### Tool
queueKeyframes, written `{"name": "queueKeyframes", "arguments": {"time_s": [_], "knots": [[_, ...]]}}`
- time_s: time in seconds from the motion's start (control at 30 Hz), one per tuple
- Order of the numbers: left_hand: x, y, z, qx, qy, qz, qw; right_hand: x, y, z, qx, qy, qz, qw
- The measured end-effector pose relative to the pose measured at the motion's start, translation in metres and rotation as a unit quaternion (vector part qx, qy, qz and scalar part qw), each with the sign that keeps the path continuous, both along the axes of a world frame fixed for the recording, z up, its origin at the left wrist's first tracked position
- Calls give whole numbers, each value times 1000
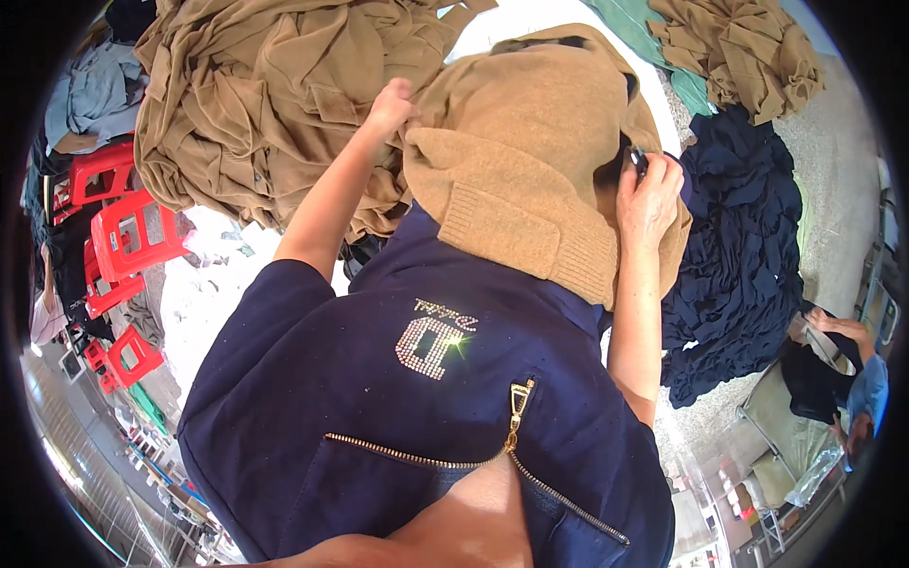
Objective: Trimming loose threads and excess fabric from brown buttoned garments using small scissors.
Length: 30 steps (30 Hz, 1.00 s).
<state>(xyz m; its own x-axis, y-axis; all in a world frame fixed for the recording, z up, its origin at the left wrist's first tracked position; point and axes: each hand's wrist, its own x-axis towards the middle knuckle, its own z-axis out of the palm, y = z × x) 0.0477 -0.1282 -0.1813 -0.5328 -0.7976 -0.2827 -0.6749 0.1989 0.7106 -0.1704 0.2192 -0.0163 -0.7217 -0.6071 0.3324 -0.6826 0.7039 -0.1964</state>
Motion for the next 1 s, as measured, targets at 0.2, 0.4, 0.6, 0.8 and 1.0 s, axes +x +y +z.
{"name": "queueKeyframes", "arguments": {"time_s": [0.2,0.4,0.6,0.8,1.0], "knots": [[-55,32,46,98,-308,-273,906,8,-16,8,221,-31,6,975],[-46,34,42,-14,-337,-453,825,-7,-6,-4,224,-38,-13,974],[-44,26,60,-24,-372,-308,875,-17,7,-5,57,-66,-33,996],[-58,-29,100,91,193,-32,976,-71,55,-7,-546,-479,-188,661],[-80,-6,273,406,444,49,797,-81,165,117,-705,-357,-212,575]]}}
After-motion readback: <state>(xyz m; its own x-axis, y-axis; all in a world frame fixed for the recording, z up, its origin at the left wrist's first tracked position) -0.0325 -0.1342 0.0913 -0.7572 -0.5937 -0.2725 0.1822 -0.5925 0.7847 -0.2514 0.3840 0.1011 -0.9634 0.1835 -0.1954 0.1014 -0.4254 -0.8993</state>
